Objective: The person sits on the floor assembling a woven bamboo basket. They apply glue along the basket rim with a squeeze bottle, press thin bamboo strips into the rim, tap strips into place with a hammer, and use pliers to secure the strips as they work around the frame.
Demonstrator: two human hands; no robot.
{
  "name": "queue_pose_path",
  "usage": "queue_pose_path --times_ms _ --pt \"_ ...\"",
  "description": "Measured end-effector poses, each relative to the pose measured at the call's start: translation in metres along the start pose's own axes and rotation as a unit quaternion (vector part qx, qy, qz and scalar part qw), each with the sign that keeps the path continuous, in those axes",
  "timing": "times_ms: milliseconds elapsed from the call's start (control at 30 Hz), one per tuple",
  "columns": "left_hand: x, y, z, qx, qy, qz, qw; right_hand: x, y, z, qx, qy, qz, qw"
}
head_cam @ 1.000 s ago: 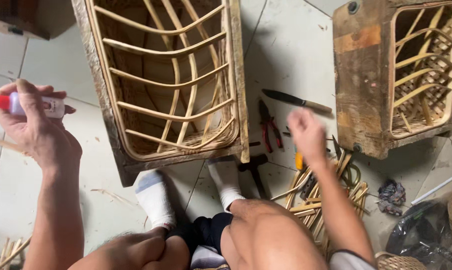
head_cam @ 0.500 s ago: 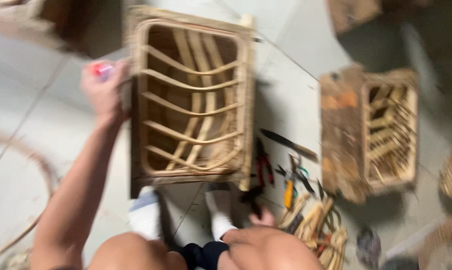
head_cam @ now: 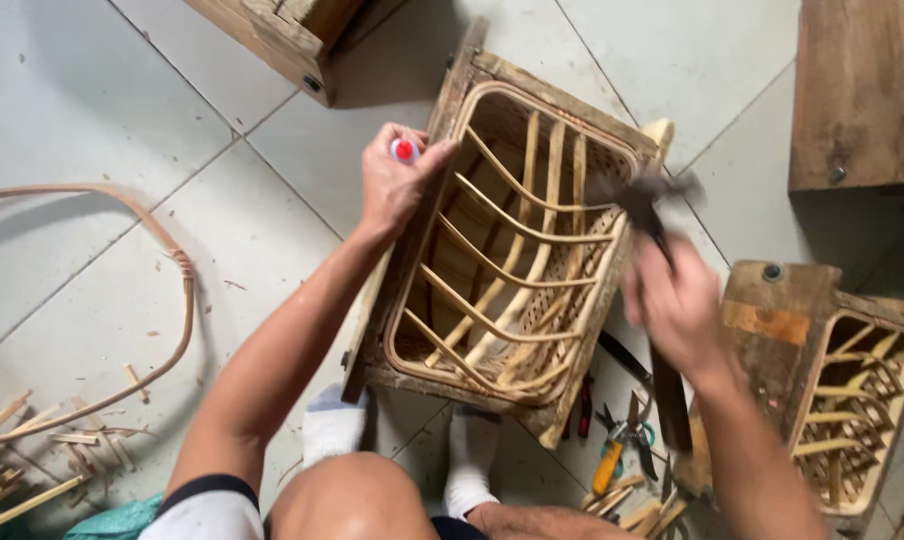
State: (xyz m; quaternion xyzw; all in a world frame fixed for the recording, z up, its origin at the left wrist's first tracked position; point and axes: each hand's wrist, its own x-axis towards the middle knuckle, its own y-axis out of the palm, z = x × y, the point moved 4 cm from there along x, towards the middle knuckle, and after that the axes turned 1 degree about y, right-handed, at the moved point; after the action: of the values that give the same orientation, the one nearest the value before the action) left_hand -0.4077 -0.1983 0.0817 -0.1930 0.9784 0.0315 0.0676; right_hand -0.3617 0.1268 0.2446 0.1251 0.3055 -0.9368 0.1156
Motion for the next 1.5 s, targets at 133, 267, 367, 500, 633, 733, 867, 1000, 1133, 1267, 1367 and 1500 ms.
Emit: queue_pose_path --times_ms 133,267,367,500,633,733,867,1000,1133,1267,1367,1500 --pt "0.023 0.005 0.004 -0.007 -0.037 0.004 0.999 0.120 0.053 0.064 -0.080 -0.136 0.031 0.987" --pt "0.036 0.008 0.004 -0.036 -0.050 0.007 0.998 0.174 0.095 0.088 -0.134 -0.201 0.077 0.967" --pt "0.036 0.008 0.003 -0.040 -0.023 0.011 0.999 0.185 0.098 0.079 -0.155 -0.144 0.089 0.973" --pt "0.027 0.005 0.005 -0.010 -0.037 0.009 0.999 0.183 0.095 0.072 -0.157 -0.203 0.060 0.965" --pt "0.015 -0.002 0.005 0.012 -0.037 -0.029 0.999 0.181 0.086 0.066 -0.114 -0.223 0.007 0.968" --pt "0.007 -0.006 0.011 -0.019 -0.083 -0.043 0.995 0.175 0.089 0.060 -0.180 -0.241 0.000 0.954" --pt "-0.001 -0.013 0.006 -0.002 0.023 -0.068 0.997 0.166 0.092 0.050 -0.069 -0.133 0.026 0.988" --pt "-0.027 -0.025 0.007 -0.015 0.029 -0.102 0.994 0.145 0.089 0.052 -0.053 -0.073 0.037 0.995" --pt "-0.066 -0.065 0.000 -0.015 0.031 -0.091 0.995 0.078 0.060 0.033 0.000 -0.087 -0.015 0.996" --pt "-0.119 -0.130 -0.008 -0.030 -0.058 -0.073 0.995 -0.035 0.003 -0.032 -0.015 -0.033 -0.148 0.988" --pt "-0.163 -0.155 -0.028 -0.020 -0.038 -0.058 0.997 -0.140 -0.015 -0.092 -0.108 0.015 -0.212 0.971" --pt "-0.204 -0.139 -0.057 -0.075 -0.028 -0.009 0.997 -0.271 0.031 -0.163 -0.111 -0.007 -0.278 0.954"
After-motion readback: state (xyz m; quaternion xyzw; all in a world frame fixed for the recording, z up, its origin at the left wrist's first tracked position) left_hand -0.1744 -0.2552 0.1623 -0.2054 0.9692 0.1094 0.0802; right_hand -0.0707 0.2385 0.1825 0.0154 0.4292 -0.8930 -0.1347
